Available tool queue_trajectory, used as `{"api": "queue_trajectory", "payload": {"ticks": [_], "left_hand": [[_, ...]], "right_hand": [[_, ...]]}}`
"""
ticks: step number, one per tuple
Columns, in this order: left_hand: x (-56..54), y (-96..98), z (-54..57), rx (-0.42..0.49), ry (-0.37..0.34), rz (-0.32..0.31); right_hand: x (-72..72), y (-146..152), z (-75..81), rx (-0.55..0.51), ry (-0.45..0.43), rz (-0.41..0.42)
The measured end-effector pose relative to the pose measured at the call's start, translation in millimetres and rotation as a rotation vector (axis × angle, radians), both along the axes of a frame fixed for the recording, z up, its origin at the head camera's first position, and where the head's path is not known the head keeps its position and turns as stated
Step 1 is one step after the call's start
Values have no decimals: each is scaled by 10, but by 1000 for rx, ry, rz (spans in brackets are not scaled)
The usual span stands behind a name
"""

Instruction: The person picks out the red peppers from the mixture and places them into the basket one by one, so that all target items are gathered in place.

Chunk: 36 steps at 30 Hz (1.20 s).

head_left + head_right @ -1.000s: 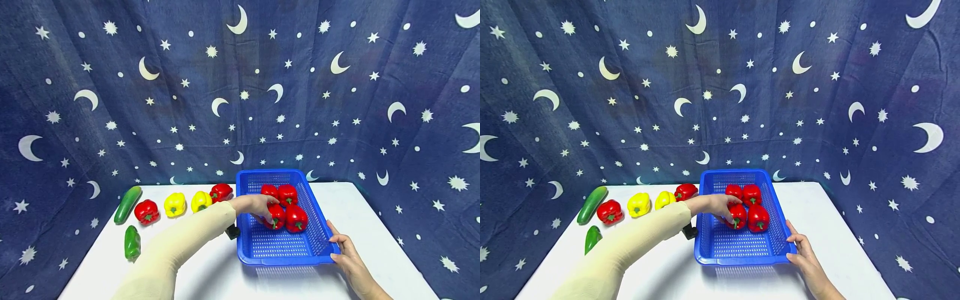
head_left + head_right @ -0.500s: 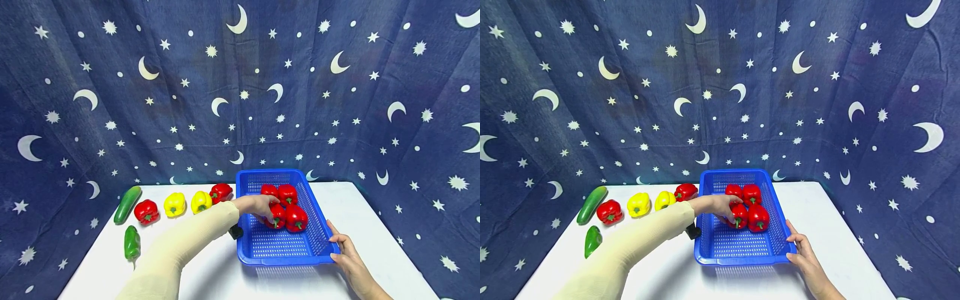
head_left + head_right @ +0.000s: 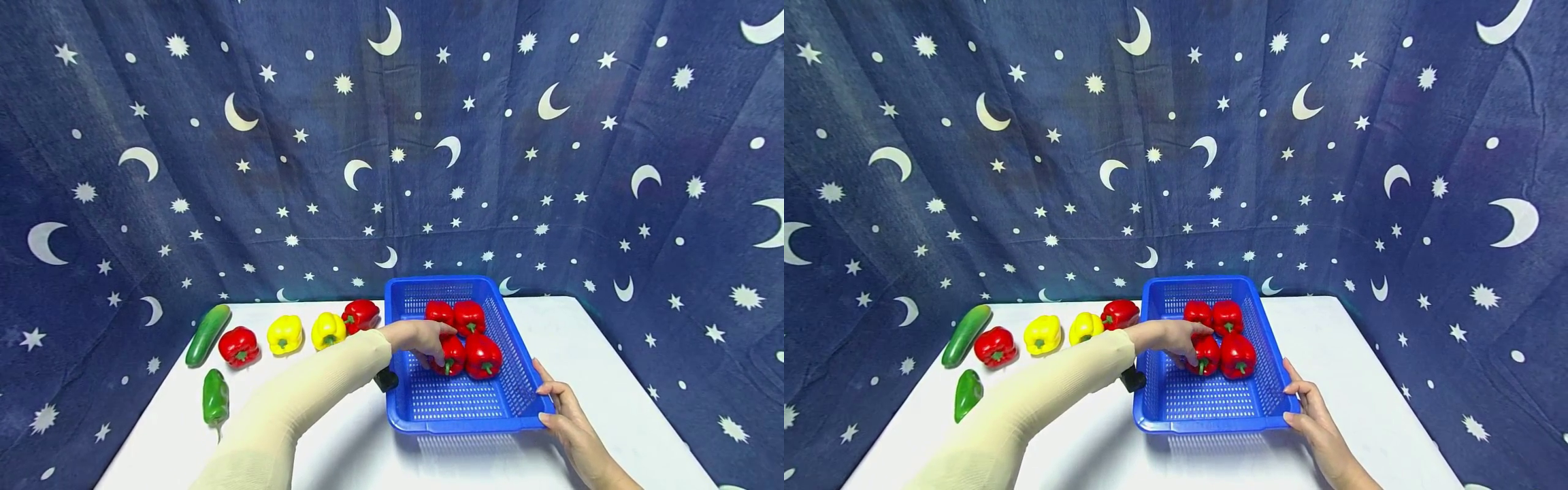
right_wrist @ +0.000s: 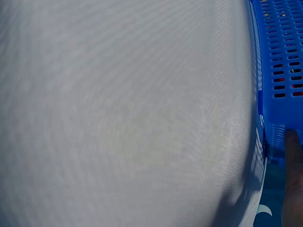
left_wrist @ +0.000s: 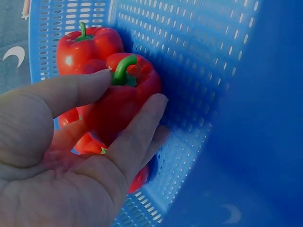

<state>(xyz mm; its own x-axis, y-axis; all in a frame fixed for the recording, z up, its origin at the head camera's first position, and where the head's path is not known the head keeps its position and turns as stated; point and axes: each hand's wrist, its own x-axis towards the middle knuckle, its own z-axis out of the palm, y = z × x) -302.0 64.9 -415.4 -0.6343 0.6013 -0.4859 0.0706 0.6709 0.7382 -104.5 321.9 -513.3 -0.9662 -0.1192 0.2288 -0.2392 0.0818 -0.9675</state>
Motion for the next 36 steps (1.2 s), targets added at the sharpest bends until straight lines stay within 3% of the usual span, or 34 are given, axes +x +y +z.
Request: {"api": "queue_trajectory", "payload": {"ticks": [8, 18, 27, 36], "left_hand": [[107, 17, 90, -52, 60, 27], [93, -8, 118, -88, 168, 21], [103, -47, 121, -55, 161, 15], [19, -142, 149, -31, 177, -25]], "right_hand": [[-8, 3, -2, -10, 15, 17], [-17, 19, -24, -25, 54, 43], [-25, 12, -15, -26, 45, 43], [-13, 19, 5, -17, 20, 41]]}}
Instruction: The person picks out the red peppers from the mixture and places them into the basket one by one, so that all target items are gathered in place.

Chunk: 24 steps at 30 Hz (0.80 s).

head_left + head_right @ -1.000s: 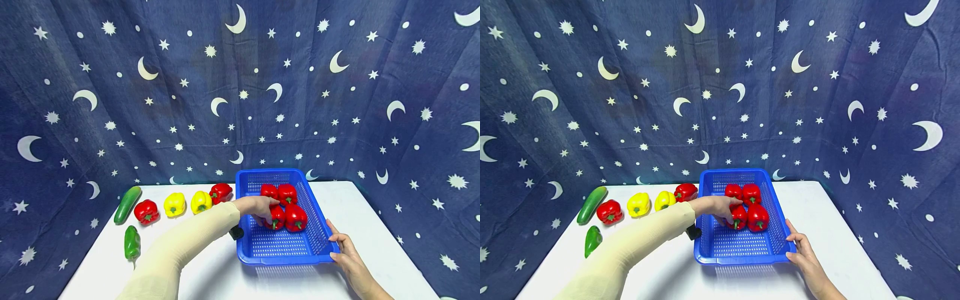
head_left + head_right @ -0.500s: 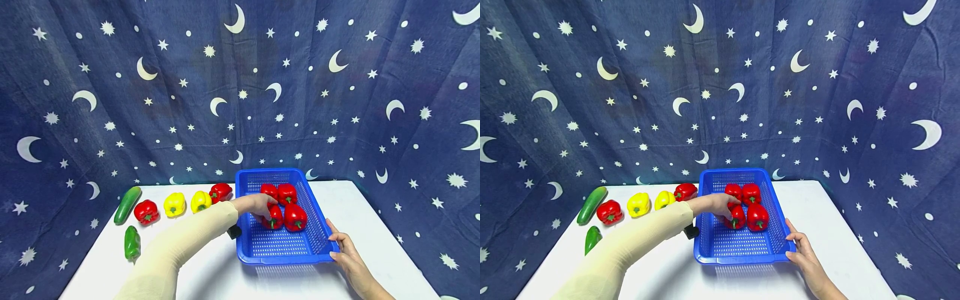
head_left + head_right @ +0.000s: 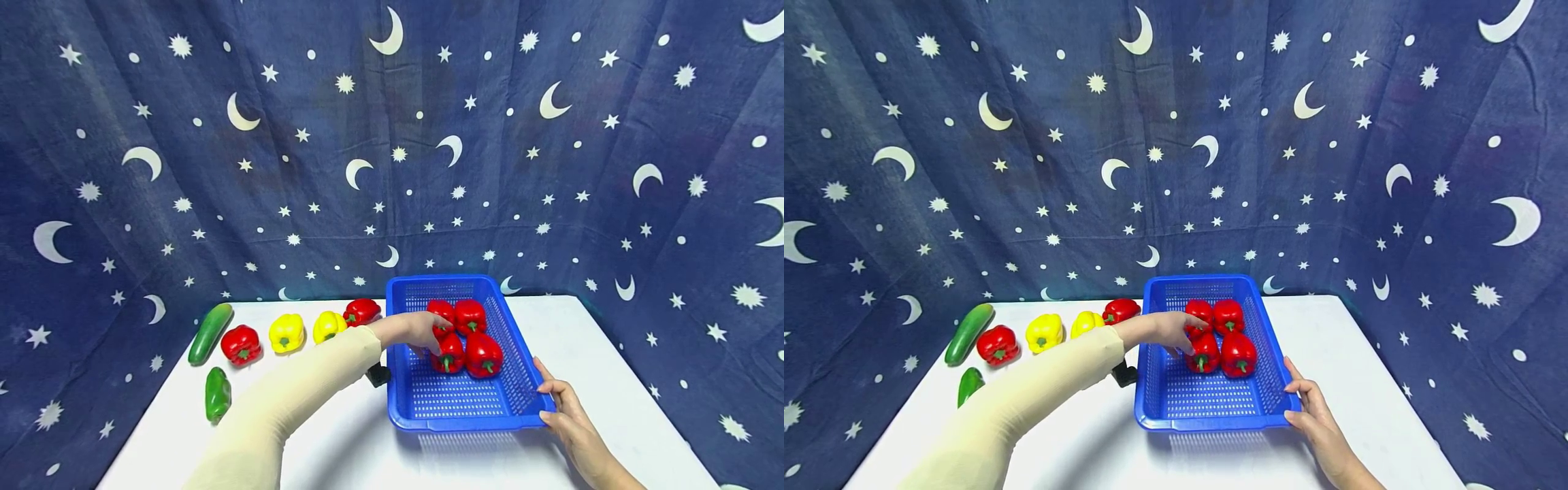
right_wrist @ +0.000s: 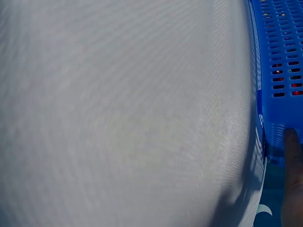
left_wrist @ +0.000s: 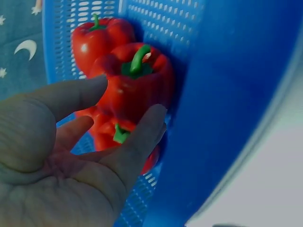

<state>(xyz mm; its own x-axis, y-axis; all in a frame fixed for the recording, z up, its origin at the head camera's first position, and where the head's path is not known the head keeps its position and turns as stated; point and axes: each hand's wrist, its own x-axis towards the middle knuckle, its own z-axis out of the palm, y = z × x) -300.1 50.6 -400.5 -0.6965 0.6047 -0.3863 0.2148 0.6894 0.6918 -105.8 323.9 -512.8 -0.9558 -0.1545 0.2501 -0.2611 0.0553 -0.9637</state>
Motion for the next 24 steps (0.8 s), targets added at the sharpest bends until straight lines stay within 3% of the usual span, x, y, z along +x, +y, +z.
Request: {"api": "queue_trajectory", "payload": {"ticks": [6, 12, 19, 24], "left_hand": [[-102, -120, 69, 77, -56, -22], [-169, -260, 235, 186, -108, -61], [-200, -464, 451, 303, -96, -78], [-240, -638, 531, 359, -76, -74]], "right_hand": [[4, -6, 10, 14, -23, -9], [5, -10, 4, 22, -33, -13], [2, -17, 11, 15, -32, -14], [2, -17, 5, 15, -36, -21]]}}
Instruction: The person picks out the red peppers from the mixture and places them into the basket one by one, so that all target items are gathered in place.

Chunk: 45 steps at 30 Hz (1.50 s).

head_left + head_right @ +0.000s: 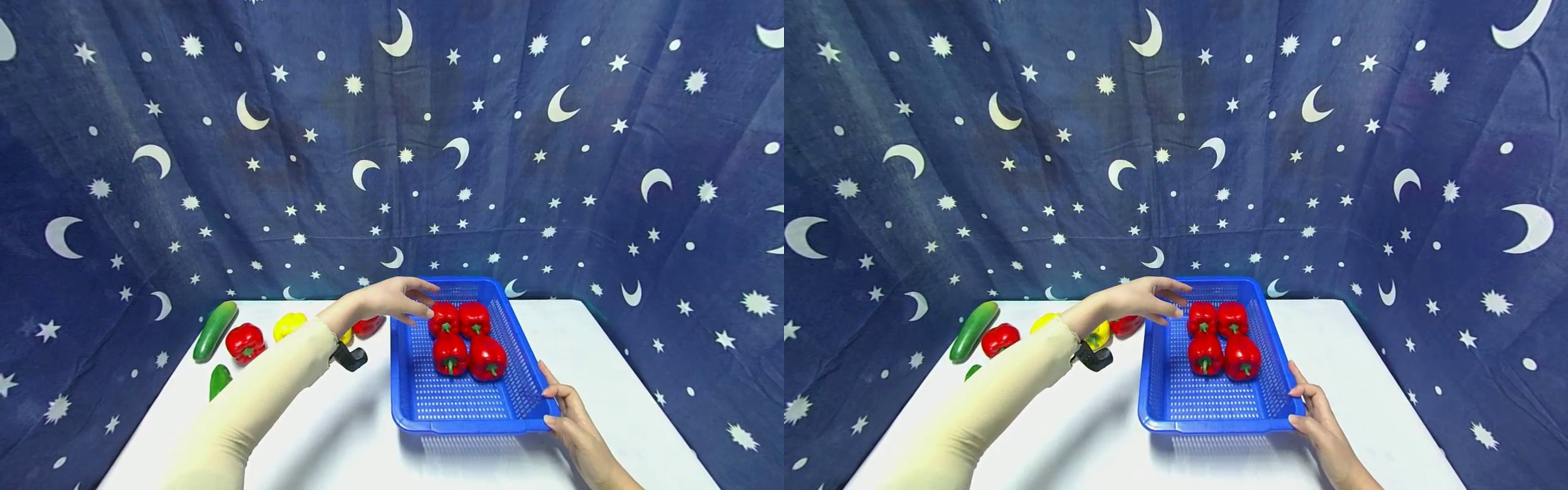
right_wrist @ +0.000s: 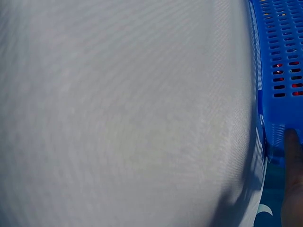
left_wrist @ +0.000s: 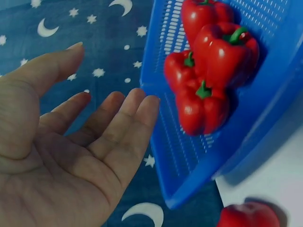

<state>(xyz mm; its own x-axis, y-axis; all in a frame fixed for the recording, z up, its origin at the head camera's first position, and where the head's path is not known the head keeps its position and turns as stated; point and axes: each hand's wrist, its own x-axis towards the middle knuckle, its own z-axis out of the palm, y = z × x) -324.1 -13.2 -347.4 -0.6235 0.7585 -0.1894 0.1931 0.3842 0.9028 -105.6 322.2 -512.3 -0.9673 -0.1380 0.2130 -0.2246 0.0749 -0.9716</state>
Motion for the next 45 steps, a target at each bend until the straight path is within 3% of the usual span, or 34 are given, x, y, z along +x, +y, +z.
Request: {"api": "queue_trajectory", "payload": {"ticks": [12, 18, 27, 36, 41, 45], "left_hand": [[-80, -486, 54, 51, 11, 107], [-133, -762, 34, 28, 34, 167], [-125, -1356, 42, 38, 44, 246], [-79, -2182, -161, 28, 35, 394], [-1, -2505, -259, 22, 50, 429], [13, -2700, -322, -35, 102, 466]], "right_hand": [[6, -9, -8, -26, -11, 6], [5, -9, -20, -29, -11, 12], [-3, -17, -39, -43, 11, 28], [-8, 0, -36, -39, 31, 27], [-13, 9, -35, -30, 18, 23], [-15, 6, -35, -37, 9, 20]]}}
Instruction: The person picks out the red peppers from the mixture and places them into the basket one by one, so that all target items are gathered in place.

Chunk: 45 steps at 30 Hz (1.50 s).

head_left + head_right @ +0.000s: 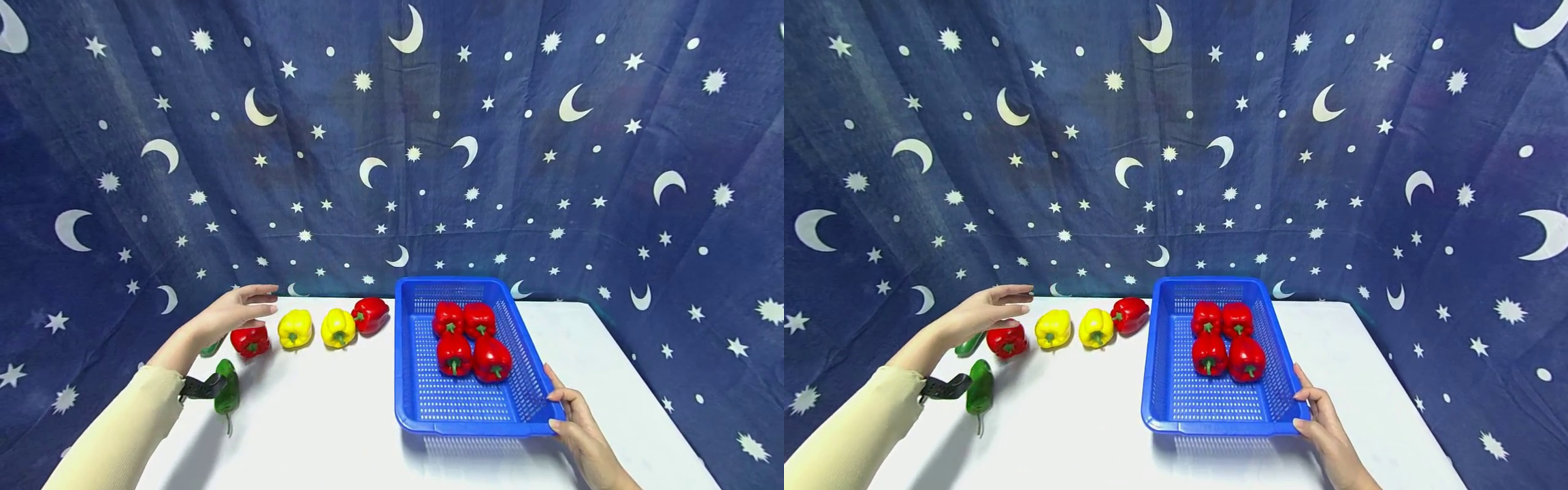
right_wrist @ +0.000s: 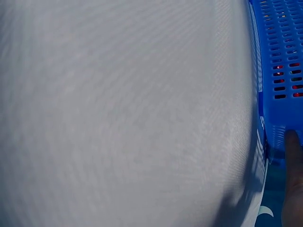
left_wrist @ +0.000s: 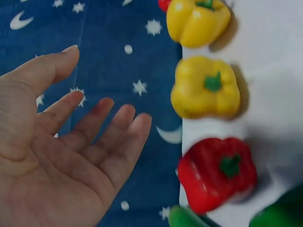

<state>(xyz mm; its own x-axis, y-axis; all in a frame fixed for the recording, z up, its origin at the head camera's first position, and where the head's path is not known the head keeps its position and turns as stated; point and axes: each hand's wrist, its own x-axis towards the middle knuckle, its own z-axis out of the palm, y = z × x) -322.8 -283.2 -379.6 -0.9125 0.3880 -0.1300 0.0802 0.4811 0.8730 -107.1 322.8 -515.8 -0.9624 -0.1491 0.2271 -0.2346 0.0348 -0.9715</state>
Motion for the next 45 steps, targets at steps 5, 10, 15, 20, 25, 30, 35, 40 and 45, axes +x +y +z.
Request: {"api": "queue_trajectory", "payload": {"ticks": [5, 10, 15, 20, 25, 30, 35, 40, 45], "left_hand": [[-27, -167, -104, -151, 61, 48], [-24, -283, -220, -282, 91, 57], [-23, -357, -316, -324, 75, 45], [-50, -381, -384, -345, 28, 38], [-57, -377, -427, -349, -39, 52], [-83, -386, -482, -358, -50, 69], [-95, -381, -496, -390, -77, 87], [-111, -385, -509, -406, -80, 90], [-136, -406, -552, -414, -59, 84]], "right_hand": [[3, 4, -6, -14, 5, 3], [3, 1, -17, -12, 7, 0], [-1, -4, -8, -5, 3, -3], [6, -12, 10, -1, -11, -17], [12, -17, 11, 14, -18, -27], [11, -11, 11, 22, -8, -22], [10, -11, 21, 6, 2, -2], [12, -16, 26, -15, 1, 12], [17, -20, 28, -5, -4, 4]]}}
